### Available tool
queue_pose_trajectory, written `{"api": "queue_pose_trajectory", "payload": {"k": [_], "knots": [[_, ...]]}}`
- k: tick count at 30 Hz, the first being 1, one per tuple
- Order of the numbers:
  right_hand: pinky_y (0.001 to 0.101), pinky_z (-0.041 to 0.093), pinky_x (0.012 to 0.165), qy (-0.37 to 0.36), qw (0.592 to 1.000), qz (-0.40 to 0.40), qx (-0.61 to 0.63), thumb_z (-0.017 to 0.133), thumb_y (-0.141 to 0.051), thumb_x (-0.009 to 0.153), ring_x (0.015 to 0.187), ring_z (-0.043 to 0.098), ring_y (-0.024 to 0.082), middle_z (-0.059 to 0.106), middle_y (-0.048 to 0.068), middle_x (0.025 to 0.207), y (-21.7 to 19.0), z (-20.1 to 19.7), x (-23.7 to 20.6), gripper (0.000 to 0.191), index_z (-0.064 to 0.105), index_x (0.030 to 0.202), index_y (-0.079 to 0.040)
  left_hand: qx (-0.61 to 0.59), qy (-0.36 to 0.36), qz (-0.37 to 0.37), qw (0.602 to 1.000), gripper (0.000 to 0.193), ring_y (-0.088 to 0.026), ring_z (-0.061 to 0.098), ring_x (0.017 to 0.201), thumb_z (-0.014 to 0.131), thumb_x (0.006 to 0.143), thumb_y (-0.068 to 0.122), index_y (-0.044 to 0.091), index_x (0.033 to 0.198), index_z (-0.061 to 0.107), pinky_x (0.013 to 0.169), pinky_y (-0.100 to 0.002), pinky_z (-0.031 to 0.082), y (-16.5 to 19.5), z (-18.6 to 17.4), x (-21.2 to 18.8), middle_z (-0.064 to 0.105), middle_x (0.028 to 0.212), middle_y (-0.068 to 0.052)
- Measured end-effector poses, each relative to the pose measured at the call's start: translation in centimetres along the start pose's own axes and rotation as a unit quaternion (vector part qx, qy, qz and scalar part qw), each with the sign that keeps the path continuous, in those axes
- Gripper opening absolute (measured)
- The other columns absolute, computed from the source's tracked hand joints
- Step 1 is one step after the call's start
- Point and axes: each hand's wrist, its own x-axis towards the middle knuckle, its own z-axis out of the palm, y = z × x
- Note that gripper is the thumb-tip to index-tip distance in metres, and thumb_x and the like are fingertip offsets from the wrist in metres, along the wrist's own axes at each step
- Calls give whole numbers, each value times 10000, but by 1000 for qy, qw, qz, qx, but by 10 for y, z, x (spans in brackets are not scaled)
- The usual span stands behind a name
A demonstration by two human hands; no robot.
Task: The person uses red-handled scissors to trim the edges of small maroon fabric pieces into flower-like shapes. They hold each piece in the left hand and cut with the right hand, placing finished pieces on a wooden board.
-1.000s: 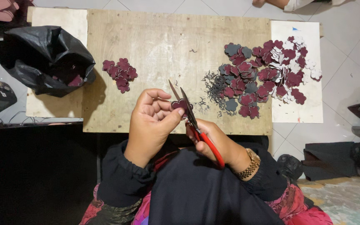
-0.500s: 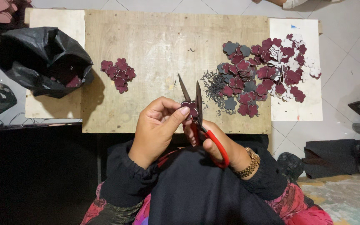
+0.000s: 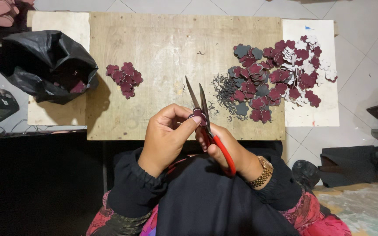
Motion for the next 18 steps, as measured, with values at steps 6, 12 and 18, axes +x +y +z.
{"api": "queue_pose_trajectory", "payload": {"k": [6, 12, 18], "knots": [[229, 425, 689, 12, 1000, 7, -28, 560, -849, 862, 788, 448, 75, 489, -22, 900, 3, -2, -3, 810, 523, 1038, -59, 14, 15, -15, 1000, 43, -76, 647, 825, 726, 951, 7, 10, 951, 683, 751, -245, 537, -3, -3, 1, 729, 917, -49], [235, 401, 670, 27, 999, 38, -3, 599, -832, 861, 763, 428, 81, 482, -17, 867, 7, -3, -4, 795, 521, 994, -53, -26, 5, -5, 1000, 112, -84, 683, 905, 705, 942, 1, 11, 1044, 660, 833, -239, 554, -3, -6, 3, 732, 983, -47], [240, 422, 682, 12, 1000, 7, 10, 526, -882, 848, 763, 458, 87, 491, -19, 874, 4, -4, 1, 840, 532, 1041, -65, -33, -1, -6, 999, 79, -95, 678, 913, 681, 986, 3, -21, 1061, 673, 854, -255, 559, -2, -6, 4, 739, 1003, -69]]}}
